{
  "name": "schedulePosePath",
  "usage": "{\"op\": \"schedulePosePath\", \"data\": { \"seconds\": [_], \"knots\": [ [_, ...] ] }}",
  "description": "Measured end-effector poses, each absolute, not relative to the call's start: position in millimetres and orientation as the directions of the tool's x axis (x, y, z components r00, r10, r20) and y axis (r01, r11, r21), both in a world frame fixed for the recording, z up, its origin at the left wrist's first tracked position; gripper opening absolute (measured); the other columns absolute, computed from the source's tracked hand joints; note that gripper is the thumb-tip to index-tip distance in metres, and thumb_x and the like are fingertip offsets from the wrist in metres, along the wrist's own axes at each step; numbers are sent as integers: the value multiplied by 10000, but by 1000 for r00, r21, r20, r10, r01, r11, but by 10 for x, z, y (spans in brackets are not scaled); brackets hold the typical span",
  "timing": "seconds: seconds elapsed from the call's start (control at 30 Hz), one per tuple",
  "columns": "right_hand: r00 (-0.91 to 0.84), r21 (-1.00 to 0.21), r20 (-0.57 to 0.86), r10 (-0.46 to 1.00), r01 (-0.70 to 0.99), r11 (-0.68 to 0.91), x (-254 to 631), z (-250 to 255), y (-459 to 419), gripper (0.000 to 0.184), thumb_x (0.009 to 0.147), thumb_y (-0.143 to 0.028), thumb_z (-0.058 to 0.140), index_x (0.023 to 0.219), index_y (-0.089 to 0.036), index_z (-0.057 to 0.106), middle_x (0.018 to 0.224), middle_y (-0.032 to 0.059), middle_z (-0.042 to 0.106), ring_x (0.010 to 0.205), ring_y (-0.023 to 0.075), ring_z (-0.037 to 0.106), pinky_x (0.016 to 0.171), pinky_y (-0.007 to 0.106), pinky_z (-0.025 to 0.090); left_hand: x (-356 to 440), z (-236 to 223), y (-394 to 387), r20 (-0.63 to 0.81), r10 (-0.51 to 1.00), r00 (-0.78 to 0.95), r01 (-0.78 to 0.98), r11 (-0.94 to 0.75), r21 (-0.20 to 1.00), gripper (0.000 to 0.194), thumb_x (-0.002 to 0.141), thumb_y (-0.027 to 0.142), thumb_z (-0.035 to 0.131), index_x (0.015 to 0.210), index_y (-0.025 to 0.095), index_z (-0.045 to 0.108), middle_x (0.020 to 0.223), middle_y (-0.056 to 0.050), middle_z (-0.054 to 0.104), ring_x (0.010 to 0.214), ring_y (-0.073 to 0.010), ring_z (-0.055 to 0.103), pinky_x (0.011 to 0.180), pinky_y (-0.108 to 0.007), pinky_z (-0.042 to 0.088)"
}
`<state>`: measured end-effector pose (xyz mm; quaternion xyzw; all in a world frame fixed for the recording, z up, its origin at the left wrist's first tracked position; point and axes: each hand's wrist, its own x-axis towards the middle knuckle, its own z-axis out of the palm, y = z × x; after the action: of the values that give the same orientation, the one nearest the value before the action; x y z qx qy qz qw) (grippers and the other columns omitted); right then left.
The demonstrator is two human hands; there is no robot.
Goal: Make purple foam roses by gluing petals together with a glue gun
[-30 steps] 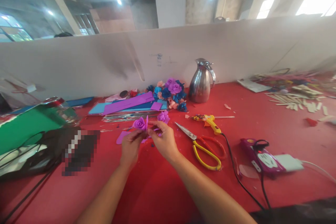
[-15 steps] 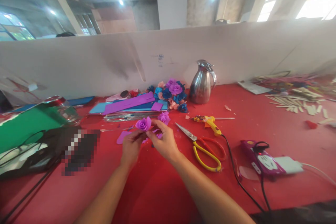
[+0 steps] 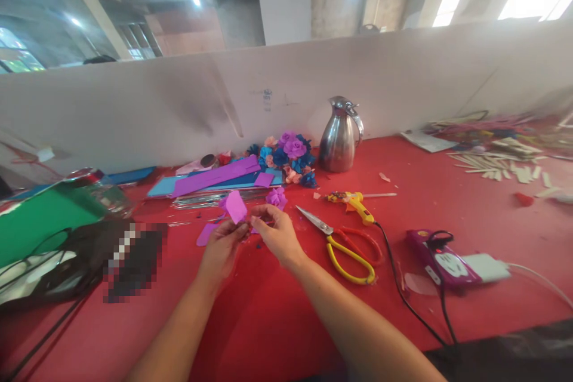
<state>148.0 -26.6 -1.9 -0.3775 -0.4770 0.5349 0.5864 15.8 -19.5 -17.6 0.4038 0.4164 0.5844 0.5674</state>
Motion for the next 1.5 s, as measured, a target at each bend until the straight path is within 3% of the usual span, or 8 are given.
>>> {"op": "schedulePosePath", "data": {
  "seconds": [0.2, 0.37, 0.73, 1.0, 1.17, 1.5],
  "knots": [
    [-48, -923, 113, 992, -376, 87, 1519, 16, -241, 262, 675, -405, 704, 778, -173, 640, 705, -2, 643, 615, 116, 569, 576, 225, 472, 182, -225, -200, -27, 997, 73, -300, 48, 953, 180, 561, 224, 785, 715, 151, 727, 633, -17, 666, 586, -110, 563, 613, -247, 453],
    [-66, -931, 123, 990, -354, 92, 1532, 1, -225, 279, 669, -420, 696, 682, -183, 550, 610, -44, 546, 551, 95, 504, 527, 209, 419, 186, -253, -189, -9, 996, 84, -284, 33, 958, 148, 573, 227, 784, 674, 146, 712, 641, -19, 666, 595, -109, 561, 618, -245, 450],
    [-117, -958, 193, 974, -235, 162, 1539, -55, -203, 209, 748, -387, 612, 703, -200, 532, 601, -46, 525, 530, 104, 488, 484, 213, 390, 153, -282, -187, 12, 997, 77, -240, 7, 971, 121, 590, 211, 770, 683, 154, 717, 613, -2, 638, 587, -99, 523, 596, -231, 409],
    [-68, -944, 271, 960, -214, 251, 1510, -135, -155, 155, 728, -298, 622, 807, -201, 531, 721, -22, 577, 648, 121, 555, 606, 242, 450, 170, -264, -195, 7, 998, 67, -244, 9, 970, 115, 579, 200, 781, 627, 154, 687, 588, 23, 613, 581, -85, 506, 603, -215, 390],
    [-97, -960, 231, 968, -186, 211, 1526, -122, -164, 177, 767, -362, 585, 748, -203, 512, 671, -25, 541, 610, 124, 525, 548, 239, 417, 181, -235, -201, -2, 997, 83, -260, 24, 965, 125, 564, 207, 795, 636, 158, 704, 581, 16, 621, 587, -97, 522, 615, -226, 405],
    [-192, -968, 243, 951, -118, 223, 1614, -89, -123, 159, 734, -298, 591, 738, -206, 462, 707, -24, 548, 660, 131, 541, 619, 260, 429, 168, -258, -198, 21, 994, 109, -240, 6, 971, 108, 608, 212, 770, 661, 157, 692, 628, 13, 636, 605, -95, 534, 626, -224, 409]
  ]
}}
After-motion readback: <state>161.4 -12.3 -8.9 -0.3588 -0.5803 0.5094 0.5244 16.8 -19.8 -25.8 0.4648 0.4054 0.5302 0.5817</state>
